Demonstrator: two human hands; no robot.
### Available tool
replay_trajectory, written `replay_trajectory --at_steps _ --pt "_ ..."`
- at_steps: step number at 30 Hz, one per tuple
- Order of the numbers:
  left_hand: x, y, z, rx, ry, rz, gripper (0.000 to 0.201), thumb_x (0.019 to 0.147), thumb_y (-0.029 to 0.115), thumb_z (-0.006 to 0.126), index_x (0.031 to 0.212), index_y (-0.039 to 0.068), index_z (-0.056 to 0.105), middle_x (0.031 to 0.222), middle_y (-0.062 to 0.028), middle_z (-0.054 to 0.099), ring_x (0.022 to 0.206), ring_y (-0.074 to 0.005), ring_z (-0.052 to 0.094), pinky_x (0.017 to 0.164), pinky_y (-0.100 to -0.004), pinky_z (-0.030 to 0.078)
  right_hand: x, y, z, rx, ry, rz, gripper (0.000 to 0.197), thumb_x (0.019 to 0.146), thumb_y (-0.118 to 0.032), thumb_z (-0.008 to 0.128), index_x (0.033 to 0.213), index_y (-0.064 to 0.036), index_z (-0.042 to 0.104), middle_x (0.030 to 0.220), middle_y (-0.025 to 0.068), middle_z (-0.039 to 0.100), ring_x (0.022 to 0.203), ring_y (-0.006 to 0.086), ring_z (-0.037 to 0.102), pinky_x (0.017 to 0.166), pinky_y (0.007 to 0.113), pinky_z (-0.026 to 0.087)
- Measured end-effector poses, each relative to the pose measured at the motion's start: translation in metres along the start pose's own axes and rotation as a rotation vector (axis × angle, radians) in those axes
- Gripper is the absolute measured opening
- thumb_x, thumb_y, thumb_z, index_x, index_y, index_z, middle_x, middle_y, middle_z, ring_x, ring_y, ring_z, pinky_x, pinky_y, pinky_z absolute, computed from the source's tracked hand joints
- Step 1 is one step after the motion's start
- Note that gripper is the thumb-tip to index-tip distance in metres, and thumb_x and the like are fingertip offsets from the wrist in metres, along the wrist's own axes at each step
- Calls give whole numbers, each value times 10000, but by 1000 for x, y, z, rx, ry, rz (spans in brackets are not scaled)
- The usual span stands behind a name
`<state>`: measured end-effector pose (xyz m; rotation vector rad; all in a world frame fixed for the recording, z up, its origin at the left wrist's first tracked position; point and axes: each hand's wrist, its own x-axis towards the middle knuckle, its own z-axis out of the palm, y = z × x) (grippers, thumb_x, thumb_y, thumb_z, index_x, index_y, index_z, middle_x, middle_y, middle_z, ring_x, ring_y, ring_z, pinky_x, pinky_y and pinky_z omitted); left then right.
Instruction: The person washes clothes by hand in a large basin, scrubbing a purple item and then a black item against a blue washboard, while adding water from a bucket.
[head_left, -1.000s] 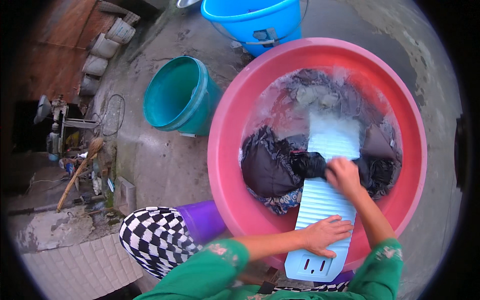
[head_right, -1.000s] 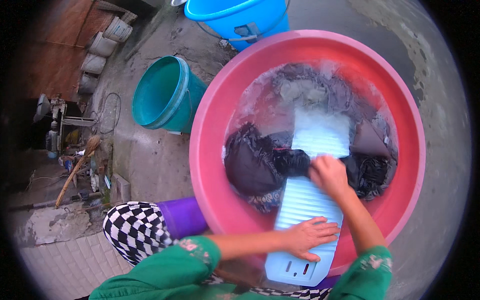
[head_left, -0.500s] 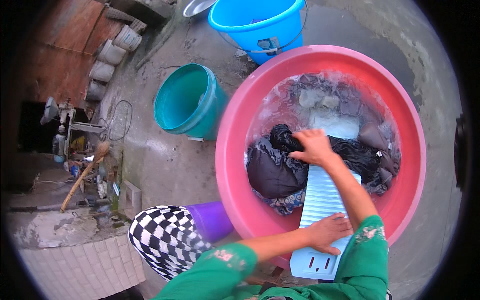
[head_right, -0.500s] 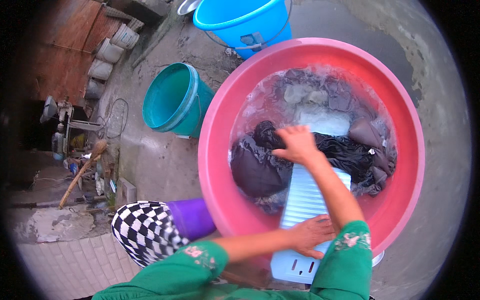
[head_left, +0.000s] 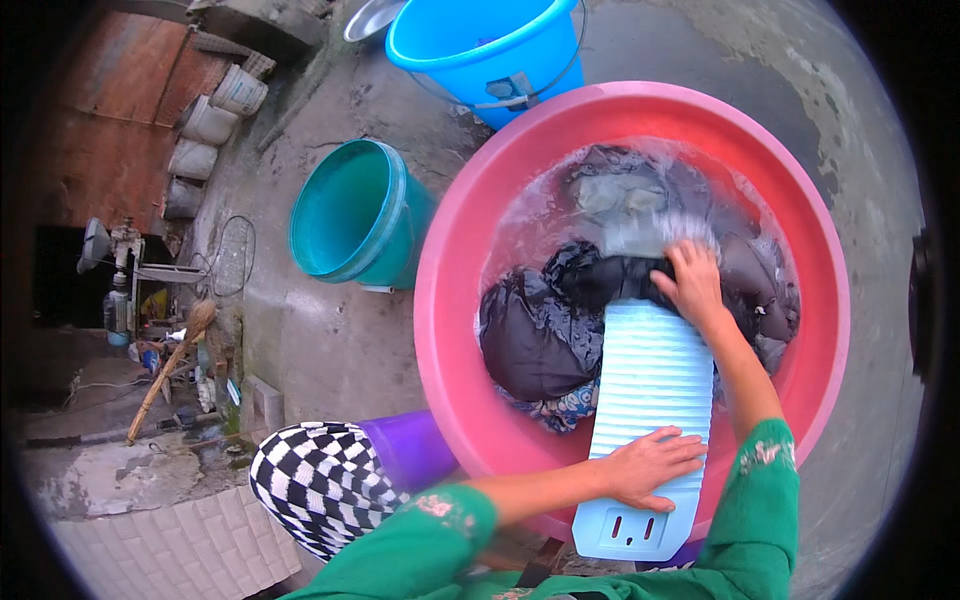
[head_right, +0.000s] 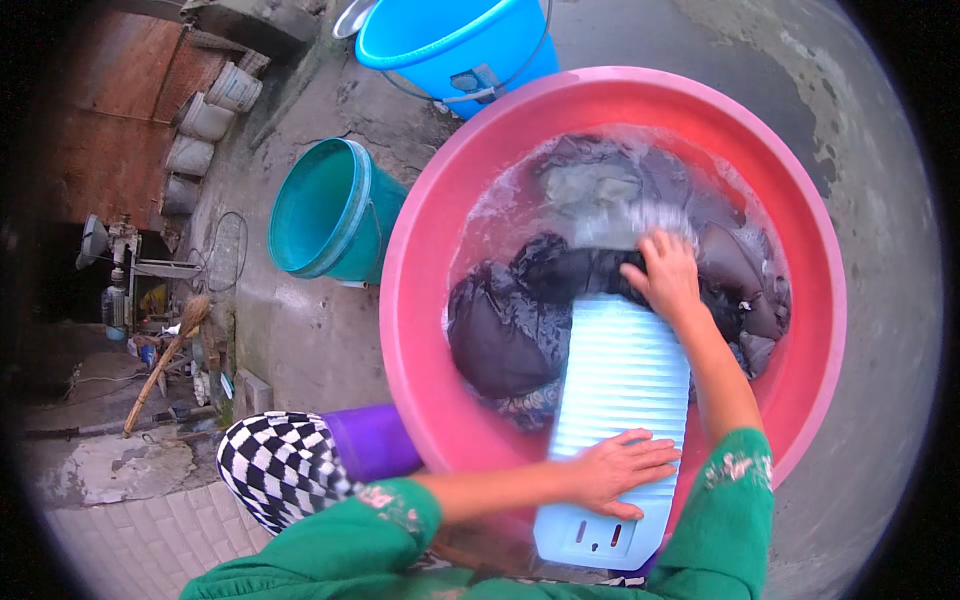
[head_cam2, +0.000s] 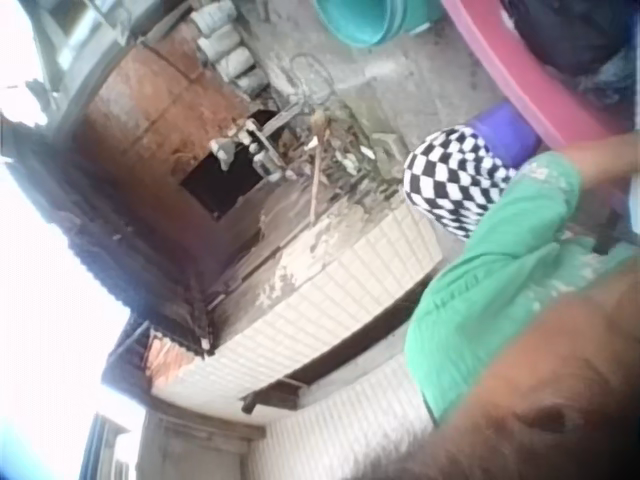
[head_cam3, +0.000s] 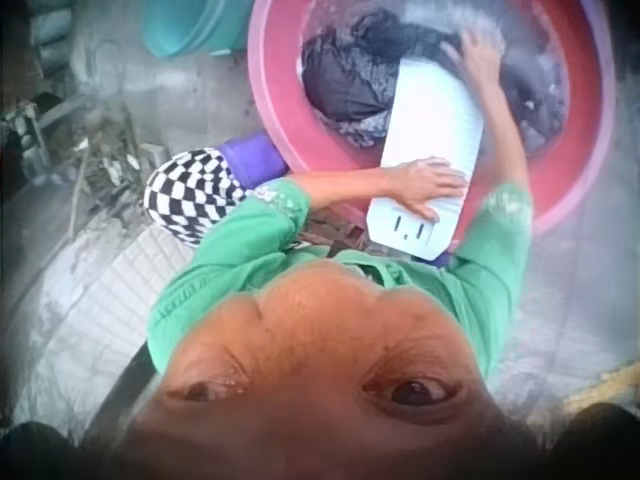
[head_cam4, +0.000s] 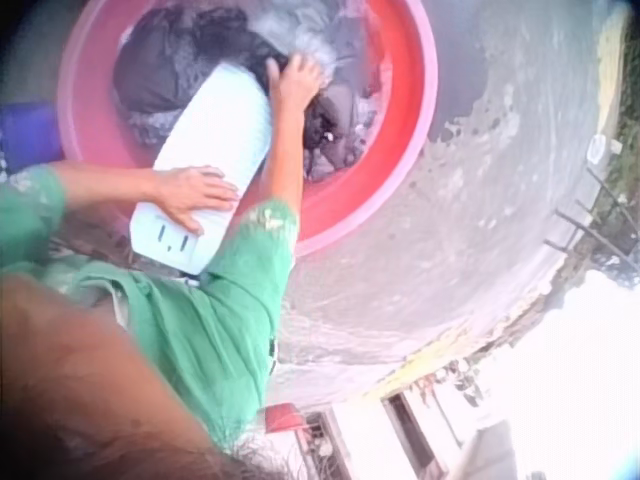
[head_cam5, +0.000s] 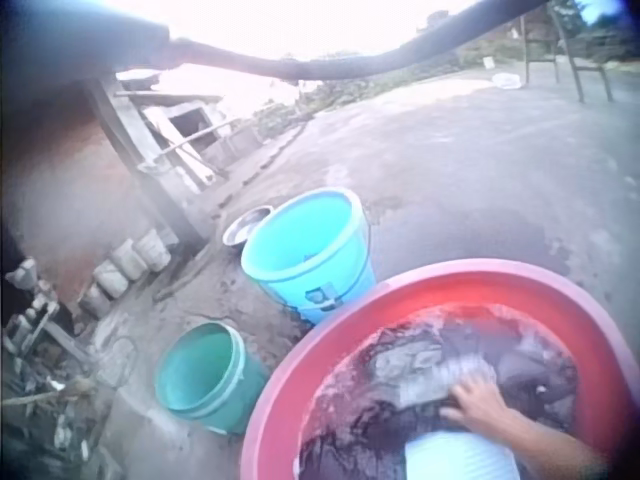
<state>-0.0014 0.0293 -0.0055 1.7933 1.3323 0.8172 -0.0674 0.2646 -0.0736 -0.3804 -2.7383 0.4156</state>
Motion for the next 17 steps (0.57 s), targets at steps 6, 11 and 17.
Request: replay_trajectory --at_steps 6,11,17 --pt "-6 -2 -5 22 26 -6 712 759 463 564 1286 1 433 1408 -168 361 1343 -283 298 1087 -458 205 -32 -44 -14 162 -97 -16 360 756 -259 659 1033 -54 556 978 134 570 876 313 525 756 408 401" --pt "-10 -3 -3 -27 -13 -82 698 760 473 555 1262 0 452 1398 -172 369 1333 -289 312 1083 -463 213 -93 -65 -52 402 -299 -312 385 609 -173 732 944 -72 572 927 110 566 851 290 544 745 388 424" --pt "-3 2 -5 13 18 14 728 782 496 538 1306 7 413 1417 -176 343 1350 -287 283 1099 -462 177 10 -22 15 -117 -54 77 524 657 -277 719 1122 -116 540 1153 139 518 978 276 530 817 441 404"
